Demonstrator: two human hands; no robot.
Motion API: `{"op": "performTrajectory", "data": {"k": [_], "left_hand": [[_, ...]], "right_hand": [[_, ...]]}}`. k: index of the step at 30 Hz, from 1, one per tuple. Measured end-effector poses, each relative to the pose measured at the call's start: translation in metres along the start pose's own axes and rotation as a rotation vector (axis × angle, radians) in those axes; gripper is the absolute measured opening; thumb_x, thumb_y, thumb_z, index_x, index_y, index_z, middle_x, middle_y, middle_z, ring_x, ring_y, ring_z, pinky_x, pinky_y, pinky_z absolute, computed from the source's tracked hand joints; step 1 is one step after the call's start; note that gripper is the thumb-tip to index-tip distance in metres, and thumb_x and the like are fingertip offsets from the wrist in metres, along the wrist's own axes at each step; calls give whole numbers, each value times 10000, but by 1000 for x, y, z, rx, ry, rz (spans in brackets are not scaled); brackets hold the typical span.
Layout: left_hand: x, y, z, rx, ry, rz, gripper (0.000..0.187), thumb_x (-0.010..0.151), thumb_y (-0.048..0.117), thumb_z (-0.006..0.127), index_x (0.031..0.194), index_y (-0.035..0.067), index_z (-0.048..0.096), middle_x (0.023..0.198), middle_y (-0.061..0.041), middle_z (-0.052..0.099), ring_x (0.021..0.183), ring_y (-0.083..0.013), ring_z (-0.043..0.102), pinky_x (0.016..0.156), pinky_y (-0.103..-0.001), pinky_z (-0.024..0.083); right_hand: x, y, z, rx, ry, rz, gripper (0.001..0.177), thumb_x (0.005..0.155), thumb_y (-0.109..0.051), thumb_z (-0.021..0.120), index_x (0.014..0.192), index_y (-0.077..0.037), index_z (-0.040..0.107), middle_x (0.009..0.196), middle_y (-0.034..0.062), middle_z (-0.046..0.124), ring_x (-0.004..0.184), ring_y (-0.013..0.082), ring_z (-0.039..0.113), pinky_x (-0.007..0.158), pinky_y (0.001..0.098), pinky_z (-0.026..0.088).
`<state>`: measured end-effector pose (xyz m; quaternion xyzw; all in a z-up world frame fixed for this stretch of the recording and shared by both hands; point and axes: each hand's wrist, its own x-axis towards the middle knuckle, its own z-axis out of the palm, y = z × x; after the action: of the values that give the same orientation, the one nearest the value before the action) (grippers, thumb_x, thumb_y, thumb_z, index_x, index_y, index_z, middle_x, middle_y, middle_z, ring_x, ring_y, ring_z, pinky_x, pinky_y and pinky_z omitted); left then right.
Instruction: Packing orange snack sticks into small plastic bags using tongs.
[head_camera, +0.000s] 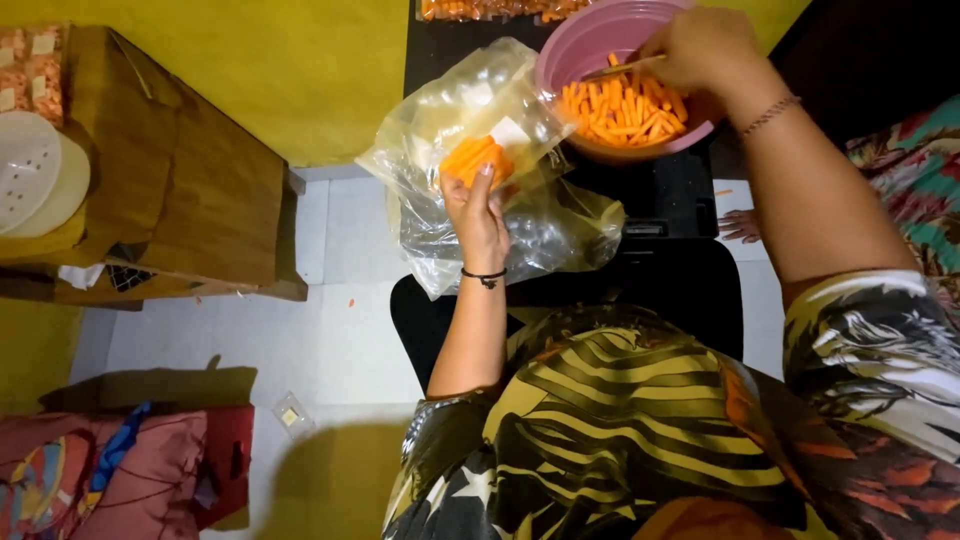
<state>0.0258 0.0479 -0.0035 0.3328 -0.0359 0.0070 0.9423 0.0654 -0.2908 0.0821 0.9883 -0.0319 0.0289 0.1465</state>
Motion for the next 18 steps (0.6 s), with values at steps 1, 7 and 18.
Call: {"op": "performTrajectory", "data": {"k": [1,7,18], "left_hand": [[0,1,0,-1,0,2,317,926,-18,653,1087,58,391,755,15,486,507,-39,471,431,-142,383],[-5,4,5,-18,-32,-5,333,958,1,663,1213,20,449,943,-106,685,690,-114,677,597,-213,589],[-14,-19,5,49,-94,-11,306,940,54,705,1192,40,533,922,-41,667,634,-45,536,548,-155,420]], "right_hand": [[-8,6,-2,-1,2,-1,360,1025,-609,615,1182,-347,806,764,25,771,616,249,690,583,360,524],[-81,30,-24,436,294,-28,321,1073,-370,749,1245,-109,819,982,163,771,601,371,655,559,413,511],[-160,-27,-49,1203,580,3,243,1051,60,759,1286,108,718,1095,203,736,855,208,638,756,274,497]]}}
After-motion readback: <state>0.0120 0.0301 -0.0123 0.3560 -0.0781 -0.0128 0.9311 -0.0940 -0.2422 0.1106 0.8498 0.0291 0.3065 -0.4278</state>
